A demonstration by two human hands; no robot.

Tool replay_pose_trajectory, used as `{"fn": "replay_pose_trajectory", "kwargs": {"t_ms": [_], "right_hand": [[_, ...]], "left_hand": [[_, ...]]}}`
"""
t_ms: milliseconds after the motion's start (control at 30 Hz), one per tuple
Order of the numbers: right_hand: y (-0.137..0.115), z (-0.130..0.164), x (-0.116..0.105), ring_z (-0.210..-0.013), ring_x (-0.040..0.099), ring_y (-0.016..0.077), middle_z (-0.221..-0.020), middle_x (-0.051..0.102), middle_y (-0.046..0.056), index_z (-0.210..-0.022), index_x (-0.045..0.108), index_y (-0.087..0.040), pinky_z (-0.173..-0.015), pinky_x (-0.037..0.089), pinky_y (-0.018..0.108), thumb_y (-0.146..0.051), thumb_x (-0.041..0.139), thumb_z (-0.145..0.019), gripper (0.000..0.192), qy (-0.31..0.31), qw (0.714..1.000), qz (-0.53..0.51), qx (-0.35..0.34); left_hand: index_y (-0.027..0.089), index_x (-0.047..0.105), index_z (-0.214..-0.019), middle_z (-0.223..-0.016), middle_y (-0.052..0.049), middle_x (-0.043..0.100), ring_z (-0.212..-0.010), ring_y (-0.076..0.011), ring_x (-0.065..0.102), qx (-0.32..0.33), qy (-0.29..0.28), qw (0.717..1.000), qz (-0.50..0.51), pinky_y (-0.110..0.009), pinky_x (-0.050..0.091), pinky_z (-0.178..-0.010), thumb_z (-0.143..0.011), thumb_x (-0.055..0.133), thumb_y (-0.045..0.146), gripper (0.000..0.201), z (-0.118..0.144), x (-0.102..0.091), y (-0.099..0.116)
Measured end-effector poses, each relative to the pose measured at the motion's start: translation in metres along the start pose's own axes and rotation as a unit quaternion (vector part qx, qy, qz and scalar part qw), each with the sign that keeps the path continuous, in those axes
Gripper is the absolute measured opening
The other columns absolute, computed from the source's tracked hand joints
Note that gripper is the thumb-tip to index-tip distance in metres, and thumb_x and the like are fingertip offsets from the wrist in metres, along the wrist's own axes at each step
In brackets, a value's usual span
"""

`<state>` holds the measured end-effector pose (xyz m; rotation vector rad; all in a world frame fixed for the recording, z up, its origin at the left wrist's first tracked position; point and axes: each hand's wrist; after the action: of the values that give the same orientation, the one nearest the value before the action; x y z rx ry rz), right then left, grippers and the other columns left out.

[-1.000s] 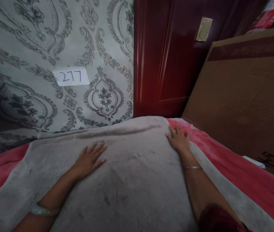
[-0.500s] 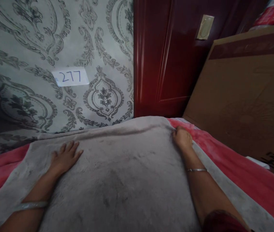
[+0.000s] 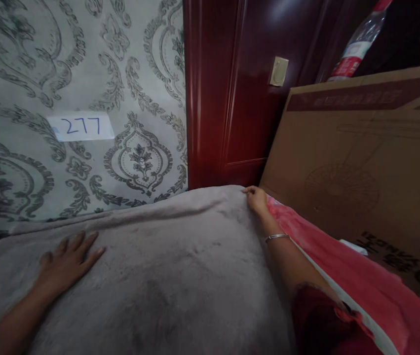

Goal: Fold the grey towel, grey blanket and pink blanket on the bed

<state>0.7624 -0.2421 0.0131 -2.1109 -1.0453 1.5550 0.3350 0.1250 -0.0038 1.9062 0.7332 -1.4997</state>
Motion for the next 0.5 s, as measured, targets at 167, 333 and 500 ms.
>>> {"fn": "replay_pose_trajectory", "kwargs": {"t_ms": [167,333,500], "right_hand": [[0.015,-0.005,0.014,-0.098,0.06,0.0242,-0.112,0.067,0.013,-0.099,0.075,-0.017,-0.083,0.045,0.033,-0.015,0.043,-0.086,0.034,0.036,0.998,0.047,-0.015],[0.03,0.003,0.032,-0.092,0.063,0.0255,-0.105,0.069,0.013,-0.099,0.075,-0.017,-0.081,0.046,0.034,-0.014,0.044,-0.084,0.034,0.003,0.997,0.074,-0.006],[0.015,0.001,0.016,-0.1,0.065,0.0283,-0.11,0.07,0.015,-0.103,0.075,-0.015,-0.085,0.049,0.037,-0.013,0.044,-0.085,0.036,-0.048,0.986,0.16,-0.025]], "left_hand": [[0.024,0.035,-0.156,-0.167,-0.011,0.022,-0.15,-0.0458,0.017,-0.015,-0.024,0.999,-0.02,-0.072,0.022,-0.113,-0.091,0.024,0.067,0.079,-0.004,0.0,-0.001],[0.023,0.029,-0.158,-0.168,-0.009,0.018,-0.151,-0.0438,0.016,-0.076,-0.063,0.993,-0.069,-0.067,0.019,-0.116,-0.094,0.021,0.062,0.076,-0.005,-0.007,0.002],[0.022,0.026,-0.159,-0.169,-0.01,0.016,-0.152,-0.0434,0.012,-0.093,-0.08,0.991,-0.06,-0.066,0.017,-0.116,-0.096,0.021,0.059,0.073,-0.002,-0.012,0.005]]}}
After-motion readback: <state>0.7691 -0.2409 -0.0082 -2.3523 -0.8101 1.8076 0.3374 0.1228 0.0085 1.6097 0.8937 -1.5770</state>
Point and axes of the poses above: each hand's wrist, its own z-axis away from the middle knuckle, its own x-axis out of the palm, y = z × x
